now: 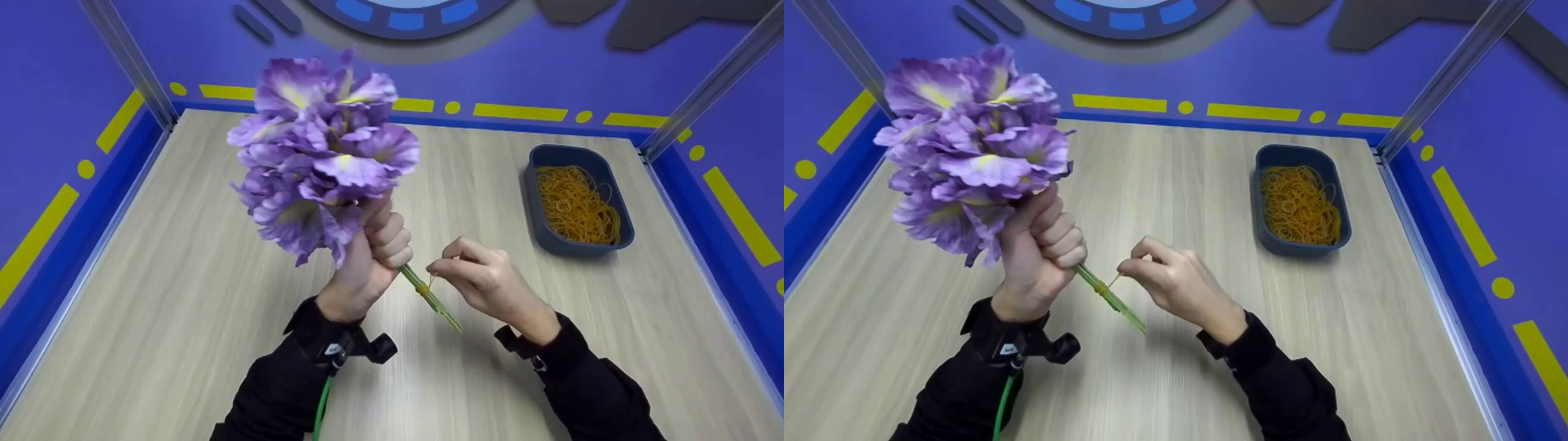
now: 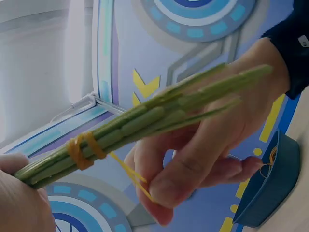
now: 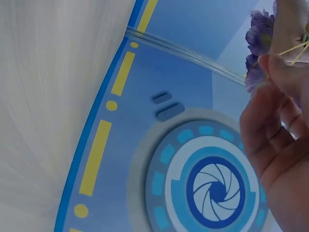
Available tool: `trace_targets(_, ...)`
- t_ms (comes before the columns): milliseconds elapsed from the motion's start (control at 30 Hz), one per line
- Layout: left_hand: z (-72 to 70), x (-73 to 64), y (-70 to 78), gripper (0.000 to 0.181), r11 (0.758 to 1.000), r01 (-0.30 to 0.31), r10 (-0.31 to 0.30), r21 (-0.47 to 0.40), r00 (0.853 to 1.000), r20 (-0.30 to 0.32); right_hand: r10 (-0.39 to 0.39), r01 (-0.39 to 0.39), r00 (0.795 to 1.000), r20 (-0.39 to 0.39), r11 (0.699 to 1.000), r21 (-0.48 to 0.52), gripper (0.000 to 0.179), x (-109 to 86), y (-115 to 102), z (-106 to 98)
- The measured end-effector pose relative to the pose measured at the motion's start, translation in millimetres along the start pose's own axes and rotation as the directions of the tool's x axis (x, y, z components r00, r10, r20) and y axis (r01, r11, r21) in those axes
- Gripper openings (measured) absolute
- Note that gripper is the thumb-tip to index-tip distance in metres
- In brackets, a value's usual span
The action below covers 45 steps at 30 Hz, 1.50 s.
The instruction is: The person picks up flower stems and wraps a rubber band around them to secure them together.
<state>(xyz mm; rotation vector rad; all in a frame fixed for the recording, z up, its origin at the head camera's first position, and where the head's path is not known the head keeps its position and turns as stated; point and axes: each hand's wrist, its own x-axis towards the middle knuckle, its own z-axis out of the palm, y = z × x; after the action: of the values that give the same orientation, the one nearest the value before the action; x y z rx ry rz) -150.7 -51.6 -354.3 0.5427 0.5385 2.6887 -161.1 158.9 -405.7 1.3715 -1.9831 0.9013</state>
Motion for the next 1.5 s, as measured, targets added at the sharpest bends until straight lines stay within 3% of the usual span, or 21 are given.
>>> trace_targets(100,2.8,1.0,3.3,0.064,0.998,0.014,-0.015,-0.069,1.0,-0.011,0.003,0.001,0.999,-0.05,0.996,0.089,0.009,0.0,-1.2,1.5)
trace_targets(200,3.5,1.2,4.8,0.065,0.996,0.036,-0.036,-0.081,0.999,0.009,0.056,-0.04,0.995,-0.083,0.981,0.189,0.01,0.1,-1.6,-1.9)
trace_targets(333,2.8,1.8,5.9,0.064,0.998,0.041,-0.039,-0.043,0.998,0.04,0.147,-0.125,0.988,-0.04,0.93,0.347,0.012,-0.5,-3.0,-10.4)
trace_targets(400,1.3,2.4,6.4,0.064,0.999,0.033,-0.032,-0.028,0.998,0.056,0.161,-0.142,0.987,-0.017,0.915,0.379,0.013,0.0,-4.1,-14.5)
trace_targets(500,0.0,3.5,7.6,0.063,0.999,0.032,-0.029,-0.039,0.997,0.076,0.147,-0.132,0.989,-0.012,0.922,0.365,0.009,1.1,-4.2,-20.0)
trace_targets(600,1.5,3.5,9.0,0.064,0.998,0.037,-0.034,-0.054,0.997,0.069,0.109,-0.091,0.993,-0.045,0.948,0.304,0.01,1.7,-1.0,-21.5)
trace_targets(733,4.0,2.1,10.1,0.064,0.99,0.047,-0.041,-0.131,0.998,0.043,0.037,-0.017,0.996,-0.087,0.977,0.212,0.01,-0.5,6.7,-9.0)
trace_targets(800,4.3,1.6,10.6,0.062,0.979,0.011,-0.006,-0.201,1.0,0.024,0.008,0.009,0.996,-0.084,0.98,0.199,0.01,-2.6,9.1,3.7)
trace_targets(900,2.2,2.0,11.2,0.058,0.951,-0.101,0.099,-0.292,0.995,-0.024,0.03,-0.015,0.998,-0.053,0.963,0.27,0.01,-6.7,6.6,26.5)
trace_targets(1000,-2.9,3.2,11.0,0.056,0.921,-0.228,0.214,-0.317,0.974,-0.078,0.081,-0.077,0.997,0.002,0.936,0.344,0.01,-12.1,-5.5,45.3)
trace_targets(1133,-10.6,4.6,11.4,0.056,0.893,-0.337,0.321,-0.299,0.941,-0.103,0.107,-0.121,0.993,0.059,0.924,0.364,0.012,-17.4,-28.5,57.9)
trace_targets(1333,-16.4,6.8,14.1,0.057,0.861,-0.416,0.425,-0.292,0.905,-0.036,0.166,-0.183,0.983,0.081,0.936,0.3,0.012,-15.0,-51.4,55.4)
trace_targets(1500,-22.3,9.4,10.6,0.06,0.872,-0.427,0.454,-0.241,0.888,0.07,0.125,-0.13,0.991,0.047,0.982,0.139,0.012,-9.5,-60.6,43.7)
